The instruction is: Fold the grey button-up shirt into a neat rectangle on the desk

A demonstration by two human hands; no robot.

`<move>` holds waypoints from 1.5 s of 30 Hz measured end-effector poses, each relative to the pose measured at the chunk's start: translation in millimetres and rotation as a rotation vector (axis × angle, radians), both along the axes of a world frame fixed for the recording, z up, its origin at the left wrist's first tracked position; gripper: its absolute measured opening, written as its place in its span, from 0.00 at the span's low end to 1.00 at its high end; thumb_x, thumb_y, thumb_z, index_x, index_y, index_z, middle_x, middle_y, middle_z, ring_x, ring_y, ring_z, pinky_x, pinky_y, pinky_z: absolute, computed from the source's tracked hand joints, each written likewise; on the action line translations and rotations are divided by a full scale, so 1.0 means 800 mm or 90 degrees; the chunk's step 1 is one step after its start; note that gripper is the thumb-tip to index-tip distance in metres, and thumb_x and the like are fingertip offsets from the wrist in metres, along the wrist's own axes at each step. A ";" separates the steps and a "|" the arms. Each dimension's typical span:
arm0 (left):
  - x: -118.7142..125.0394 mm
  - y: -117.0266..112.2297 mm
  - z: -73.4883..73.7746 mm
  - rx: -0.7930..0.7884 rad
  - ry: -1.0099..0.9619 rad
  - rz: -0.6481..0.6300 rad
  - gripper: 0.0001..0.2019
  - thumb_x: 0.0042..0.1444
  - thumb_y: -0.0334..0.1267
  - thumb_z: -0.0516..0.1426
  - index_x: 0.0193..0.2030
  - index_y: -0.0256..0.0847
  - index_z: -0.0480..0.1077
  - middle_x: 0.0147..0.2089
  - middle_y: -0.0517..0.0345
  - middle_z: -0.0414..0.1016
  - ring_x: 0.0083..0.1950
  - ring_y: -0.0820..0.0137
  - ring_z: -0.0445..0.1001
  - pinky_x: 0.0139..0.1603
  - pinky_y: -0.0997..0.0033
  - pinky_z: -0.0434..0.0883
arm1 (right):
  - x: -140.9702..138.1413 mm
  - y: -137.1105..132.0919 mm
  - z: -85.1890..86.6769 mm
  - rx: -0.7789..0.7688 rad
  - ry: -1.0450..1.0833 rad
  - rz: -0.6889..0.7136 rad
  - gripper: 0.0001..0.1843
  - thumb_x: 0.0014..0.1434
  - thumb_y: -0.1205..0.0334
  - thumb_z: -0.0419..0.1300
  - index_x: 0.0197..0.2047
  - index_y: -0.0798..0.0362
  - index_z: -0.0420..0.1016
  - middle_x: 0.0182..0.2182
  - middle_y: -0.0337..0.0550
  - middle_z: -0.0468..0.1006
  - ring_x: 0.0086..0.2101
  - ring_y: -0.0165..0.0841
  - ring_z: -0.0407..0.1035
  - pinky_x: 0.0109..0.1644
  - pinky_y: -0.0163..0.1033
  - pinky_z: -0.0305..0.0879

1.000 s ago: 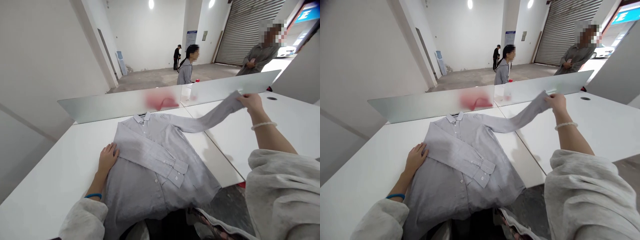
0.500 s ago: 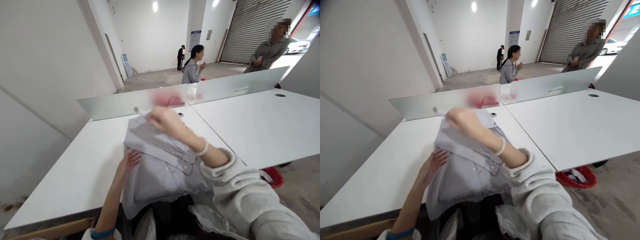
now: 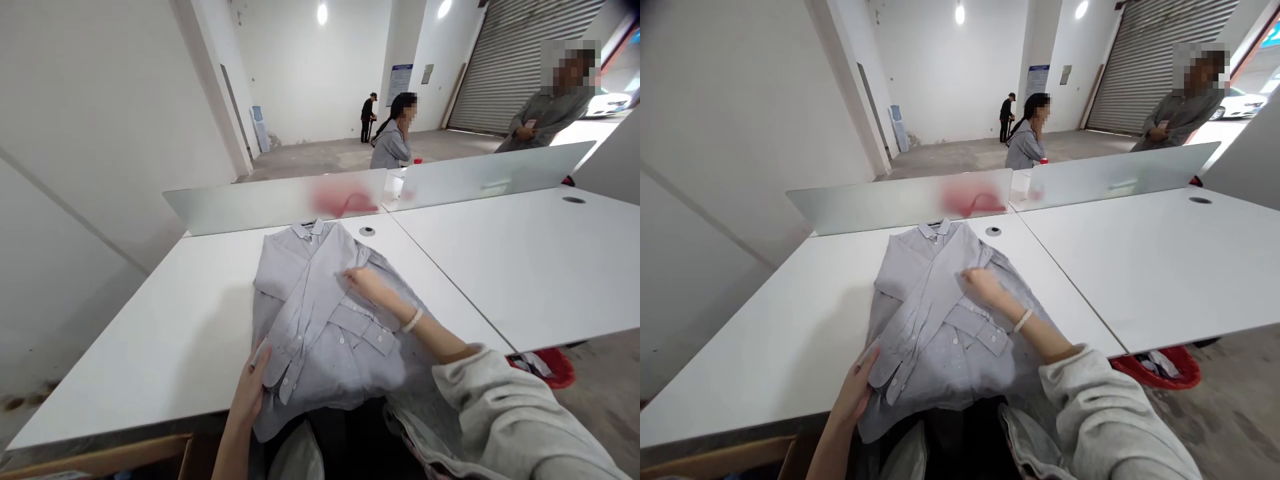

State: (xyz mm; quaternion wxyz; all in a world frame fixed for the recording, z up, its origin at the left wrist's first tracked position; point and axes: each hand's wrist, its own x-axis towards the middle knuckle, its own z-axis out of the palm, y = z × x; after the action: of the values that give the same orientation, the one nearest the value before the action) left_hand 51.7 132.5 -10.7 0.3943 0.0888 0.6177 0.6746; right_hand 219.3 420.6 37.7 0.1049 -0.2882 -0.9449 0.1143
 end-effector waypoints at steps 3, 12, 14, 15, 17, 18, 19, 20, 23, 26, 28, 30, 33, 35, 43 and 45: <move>0.003 0.006 -0.003 0.004 0.102 -0.011 0.25 0.47 0.44 0.63 0.52 0.42 0.68 0.57 0.51 0.71 0.63 0.60 0.64 0.64 0.59 0.61 | 0.013 0.085 -0.005 0.057 -0.042 -0.149 0.23 0.61 0.71 0.45 0.57 0.61 0.68 0.51 0.59 0.71 0.51 0.43 0.65 0.53 0.43 0.60; 0.002 0.016 0.003 -0.111 0.271 -0.046 0.28 0.49 0.52 0.59 0.54 0.40 0.65 0.58 0.46 0.69 0.59 0.58 0.67 0.56 0.61 0.69 | 0.019 0.169 -0.036 0.071 -0.097 -0.237 0.24 0.64 0.64 0.43 0.60 0.47 0.67 0.54 0.48 0.70 0.50 0.38 0.66 0.52 0.39 0.61; 0.002 0.016 0.005 -0.186 0.360 -0.098 0.30 0.50 0.54 0.57 0.56 0.39 0.64 0.58 0.45 0.69 0.59 0.56 0.68 0.53 0.60 0.70 | 0.033 0.182 -0.042 0.051 -0.106 -0.272 0.25 0.63 0.65 0.42 0.60 0.50 0.67 0.52 0.50 0.72 0.49 0.38 0.68 0.49 0.39 0.63; 0.003 0.016 0.006 -0.219 0.394 -0.121 0.31 0.50 0.55 0.56 0.57 0.39 0.63 0.57 0.44 0.69 0.57 0.55 0.69 0.50 0.59 0.72 | 0.041 0.190 -0.043 0.037 -0.117 -0.278 0.25 0.62 0.66 0.43 0.59 0.52 0.68 0.50 0.51 0.73 0.49 0.38 0.68 0.49 0.38 0.63; 0.006 0.015 0.007 -0.269 0.440 -0.163 0.31 0.52 0.55 0.54 0.58 0.39 0.63 0.55 0.44 0.71 0.54 0.54 0.71 0.46 0.58 0.73 | 0.053 0.205 -0.040 0.009 -0.142 -0.270 0.25 0.59 0.67 0.48 0.58 0.54 0.69 0.47 0.52 0.75 0.47 0.38 0.70 0.48 0.37 0.64; 0.009 0.015 0.007 -0.290 0.461 -0.176 0.30 0.53 0.55 0.52 0.58 0.39 0.62 0.54 0.44 0.72 0.54 0.54 0.72 0.45 0.58 0.73 | 0.056 0.211 -0.037 0.000 -0.151 -0.262 0.26 0.57 0.67 0.51 0.59 0.55 0.69 0.47 0.52 0.76 0.46 0.38 0.70 0.47 0.37 0.64; 0.011 0.014 0.006 -0.310 0.486 -0.181 0.30 0.54 0.55 0.51 0.59 0.40 0.62 0.54 0.44 0.72 0.54 0.54 0.72 0.45 0.58 0.73 | 0.055 0.215 -0.032 -0.002 -0.154 -0.256 0.27 0.56 0.68 0.52 0.60 0.56 0.67 0.48 0.53 0.75 0.46 0.39 0.70 0.47 0.38 0.65; 0.014 0.013 0.005 -0.331 0.518 -0.178 0.29 0.55 0.55 0.50 0.59 0.40 0.62 0.54 0.45 0.72 0.54 0.54 0.72 0.46 0.57 0.72 | 0.051 0.217 -0.028 0.004 -0.151 -0.253 0.28 0.56 0.67 0.52 0.61 0.56 0.65 0.50 0.55 0.74 0.46 0.40 0.70 0.48 0.39 0.65; 0.020 0.010 -0.005 -0.354 0.673 -0.141 0.25 0.59 0.52 0.47 0.58 0.41 0.64 0.56 0.46 0.70 0.56 0.55 0.70 0.52 0.53 0.70 | 0.020 0.207 -0.024 0.054 -0.113 -0.223 0.26 0.63 0.62 0.46 0.64 0.55 0.61 0.59 0.55 0.65 0.54 0.43 0.64 0.55 0.45 0.61; 0.022 0.008 -0.023 -0.315 0.837 -0.144 0.24 0.61 0.50 0.46 0.58 0.39 0.66 0.62 0.45 0.64 0.63 0.55 0.61 0.62 0.48 0.61 | -0.022 0.183 -0.043 0.100 -0.080 -0.146 0.26 0.67 0.55 0.40 0.65 0.50 0.57 0.65 0.48 0.54 0.63 0.41 0.49 0.63 0.48 0.49; 0.022 0.006 -0.035 -0.314 0.881 -0.177 0.26 0.61 0.50 0.47 0.61 0.38 0.63 0.65 0.45 0.60 0.67 0.55 0.55 0.65 0.47 0.57 | -0.041 0.171 -0.064 0.120 -0.080 -0.112 0.28 0.67 0.50 0.39 0.67 0.48 0.53 0.67 0.46 0.48 0.65 0.42 0.41 0.65 0.52 0.43; 0.020 0.005 -0.042 -0.326 0.894 -0.206 0.27 0.62 0.49 0.47 0.64 0.38 0.59 0.67 0.45 0.56 0.68 0.56 0.52 0.66 0.47 0.55 | -0.049 0.169 -0.085 0.125 -0.103 -0.109 0.30 0.66 0.47 0.38 0.68 0.48 0.51 0.67 0.48 0.47 0.65 0.44 0.40 0.65 0.56 0.41; 0.015 0.009 -0.044 -0.328 0.893 -0.223 0.27 0.62 0.49 0.47 0.65 0.40 0.56 0.69 0.48 0.53 0.69 0.57 0.50 0.67 0.47 0.54 | -0.051 0.182 -0.100 0.109 -0.144 -0.126 0.32 0.66 0.46 0.35 0.69 0.49 0.47 0.67 0.50 0.45 0.65 0.44 0.40 0.65 0.56 0.41; 0.011 0.015 -0.041 -0.318 0.885 -0.224 0.27 0.62 0.48 0.47 0.65 0.40 0.57 0.68 0.48 0.53 0.69 0.57 0.50 0.67 0.47 0.53 | -0.054 0.195 -0.096 0.085 -0.165 -0.134 0.32 0.66 0.46 0.35 0.69 0.49 0.46 0.68 0.50 0.44 0.65 0.44 0.40 0.64 0.56 0.42; 0.007 0.026 -0.034 -0.311 0.871 -0.227 0.27 0.61 0.48 0.48 0.65 0.39 0.58 0.68 0.47 0.54 0.69 0.57 0.51 0.67 0.49 0.53 | -0.096 0.200 -0.073 0.117 -0.135 -0.150 0.29 0.67 0.53 0.33 0.64 0.55 0.59 0.64 0.56 0.54 0.63 0.48 0.45 0.63 0.62 0.38; 0.008 0.024 -0.039 -0.316 0.889 -0.219 0.27 0.62 0.48 0.48 0.65 0.39 0.57 0.68 0.48 0.54 0.69 0.57 0.51 0.67 0.49 0.53 | -0.102 0.195 -0.086 0.125 -0.111 -0.166 0.30 0.67 0.50 0.35 0.67 0.52 0.53 0.66 0.52 0.49 0.64 0.49 0.41 0.63 0.62 0.38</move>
State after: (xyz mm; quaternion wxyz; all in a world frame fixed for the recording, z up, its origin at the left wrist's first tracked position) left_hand 58.3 151.7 -41.6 0.0199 0.4989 0.8349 0.2315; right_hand 137.9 576.7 -30.7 0.0646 -0.4053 -0.9117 -0.0186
